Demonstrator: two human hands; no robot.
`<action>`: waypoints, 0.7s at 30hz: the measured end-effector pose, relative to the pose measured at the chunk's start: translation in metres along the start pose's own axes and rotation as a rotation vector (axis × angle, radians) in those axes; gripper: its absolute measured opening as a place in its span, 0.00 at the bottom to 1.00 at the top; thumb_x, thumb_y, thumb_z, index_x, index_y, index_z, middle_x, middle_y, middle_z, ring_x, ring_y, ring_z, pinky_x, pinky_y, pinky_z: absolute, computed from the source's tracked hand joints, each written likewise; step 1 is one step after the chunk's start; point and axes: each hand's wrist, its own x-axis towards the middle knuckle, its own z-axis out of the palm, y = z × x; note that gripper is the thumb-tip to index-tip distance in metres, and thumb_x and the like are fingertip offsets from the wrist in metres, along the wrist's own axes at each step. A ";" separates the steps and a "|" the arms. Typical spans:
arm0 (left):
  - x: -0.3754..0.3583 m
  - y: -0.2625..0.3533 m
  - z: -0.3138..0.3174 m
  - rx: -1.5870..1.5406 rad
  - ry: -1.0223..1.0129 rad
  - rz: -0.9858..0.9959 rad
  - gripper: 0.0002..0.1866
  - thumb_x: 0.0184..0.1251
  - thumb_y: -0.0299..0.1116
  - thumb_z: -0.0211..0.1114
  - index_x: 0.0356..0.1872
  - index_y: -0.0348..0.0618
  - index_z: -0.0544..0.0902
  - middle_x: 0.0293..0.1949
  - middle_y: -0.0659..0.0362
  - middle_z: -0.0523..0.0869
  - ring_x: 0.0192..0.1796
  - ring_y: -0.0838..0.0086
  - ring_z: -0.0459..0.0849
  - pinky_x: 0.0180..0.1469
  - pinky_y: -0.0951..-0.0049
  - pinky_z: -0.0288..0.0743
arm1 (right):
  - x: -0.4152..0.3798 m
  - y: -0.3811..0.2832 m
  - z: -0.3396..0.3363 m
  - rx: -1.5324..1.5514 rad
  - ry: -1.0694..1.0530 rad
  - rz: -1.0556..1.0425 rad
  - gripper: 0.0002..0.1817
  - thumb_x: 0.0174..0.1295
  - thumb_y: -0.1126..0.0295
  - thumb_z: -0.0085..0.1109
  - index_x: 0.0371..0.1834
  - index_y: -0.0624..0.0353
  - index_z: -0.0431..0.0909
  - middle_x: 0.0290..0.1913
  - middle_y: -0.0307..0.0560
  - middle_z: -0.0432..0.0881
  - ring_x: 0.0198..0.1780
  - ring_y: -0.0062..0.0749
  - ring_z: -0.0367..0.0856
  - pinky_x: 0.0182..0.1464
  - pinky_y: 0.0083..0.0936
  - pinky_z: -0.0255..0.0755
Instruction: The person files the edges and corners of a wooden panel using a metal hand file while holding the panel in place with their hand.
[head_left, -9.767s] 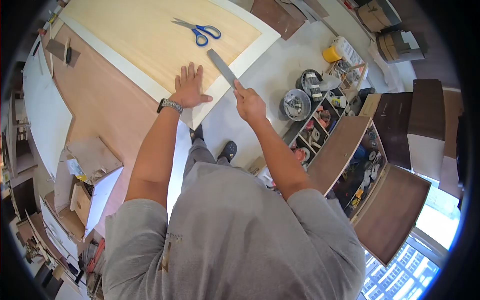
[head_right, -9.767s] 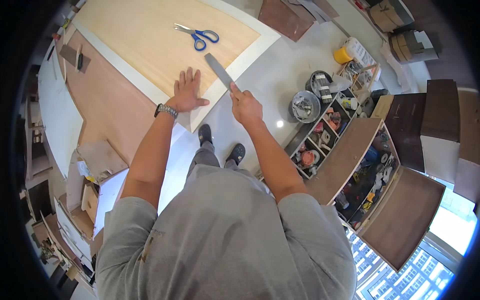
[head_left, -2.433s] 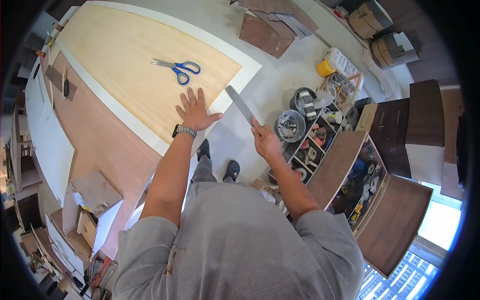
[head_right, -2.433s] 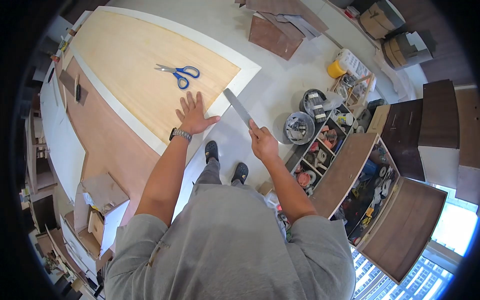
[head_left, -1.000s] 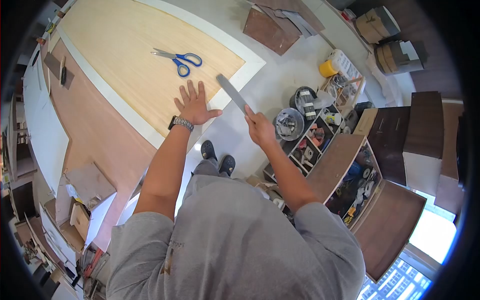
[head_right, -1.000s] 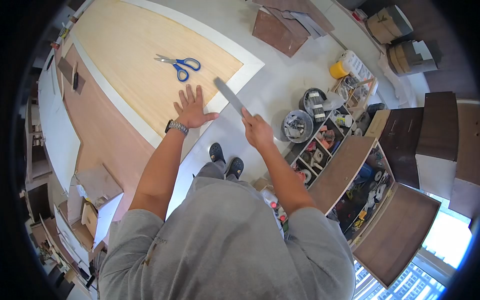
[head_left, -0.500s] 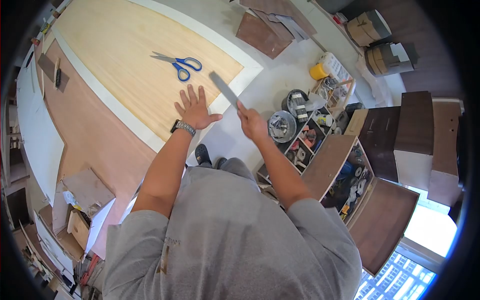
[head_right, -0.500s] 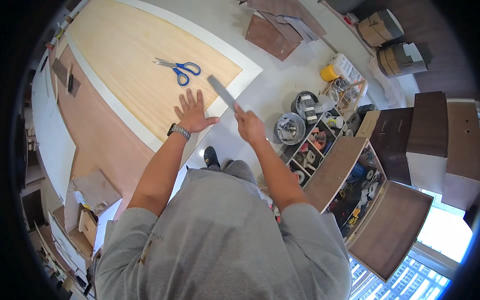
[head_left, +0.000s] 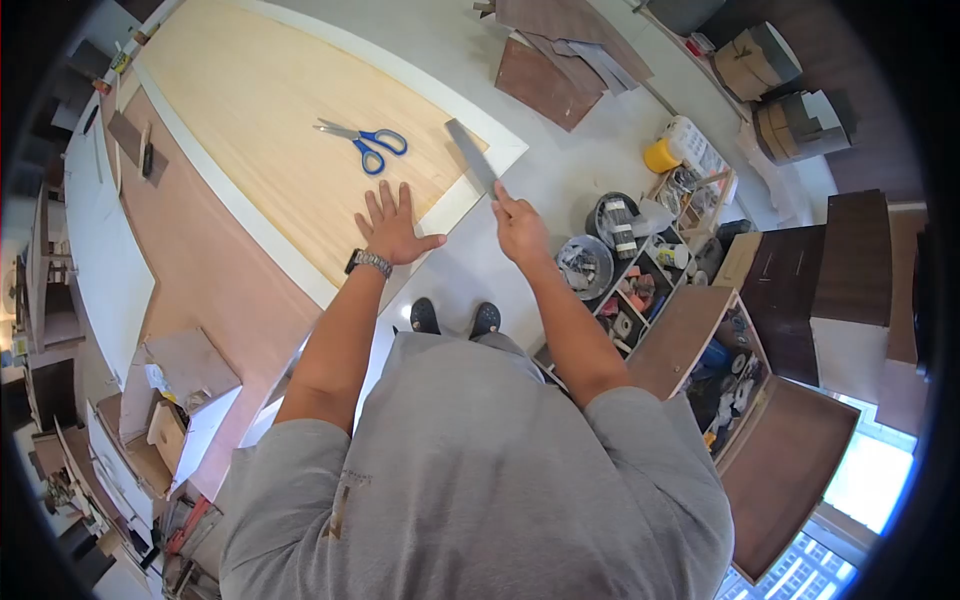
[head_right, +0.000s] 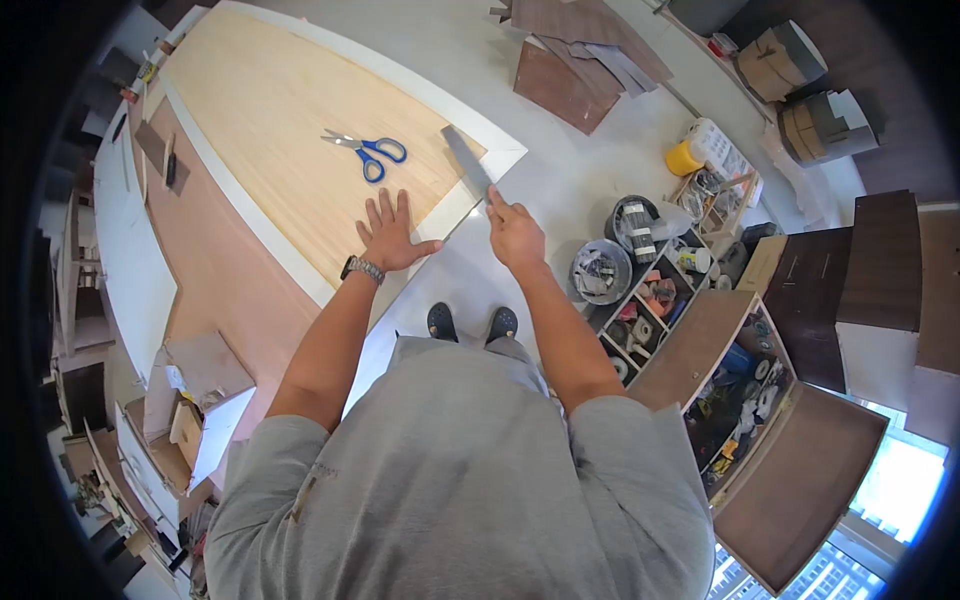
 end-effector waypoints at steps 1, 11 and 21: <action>0.002 0.002 0.004 -0.009 0.034 -0.016 0.72 0.48 0.78 0.66 0.83 0.47 0.38 0.82 0.40 0.30 0.81 0.37 0.25 0.74 0.27 0.29 | 0.002 0.006 -0.009 0.041 0.055 -0.003 0.22 0.75 0.53 0.50 0.71 0.30 0.74 0.41 0.49 0.81 0.43 0.48 0.83 0.49 0.44 0.78; 0.013 0.051 0.003 -0.160 0.123 -0.248 0.72 0.45 0.77 0.69 0.83 0.48 0.40 0.82 0.42 0.33 0.82 0.39 0.27 0.77 0.31 0.29 | -0.058 0.068 -0.037 0.024 -0.020 -0.024 0.22 0.74 0.54 0.54 0.70 0.31 0.75 0.36 0.48 0.79 0.39 0.49 0.83 0.43 0.43 0.78; 0.021 0.042 -0.003 -0.140 0.022 -0.196 0.81 0.34 0.73 0.78 0.82 0.47 0.33 0.81 0.38 0.28 0.81 0.35 0.25 0.74 0.26 0.31 | -0.039 0.060 -0.009 -0.054 -0.153 -0.091 0.22 0.74 0.54 0.52 0.71 0.27 0.73 0.39 0.48 0.79 0.39 0.49 0.83 0.44 0.46 0.79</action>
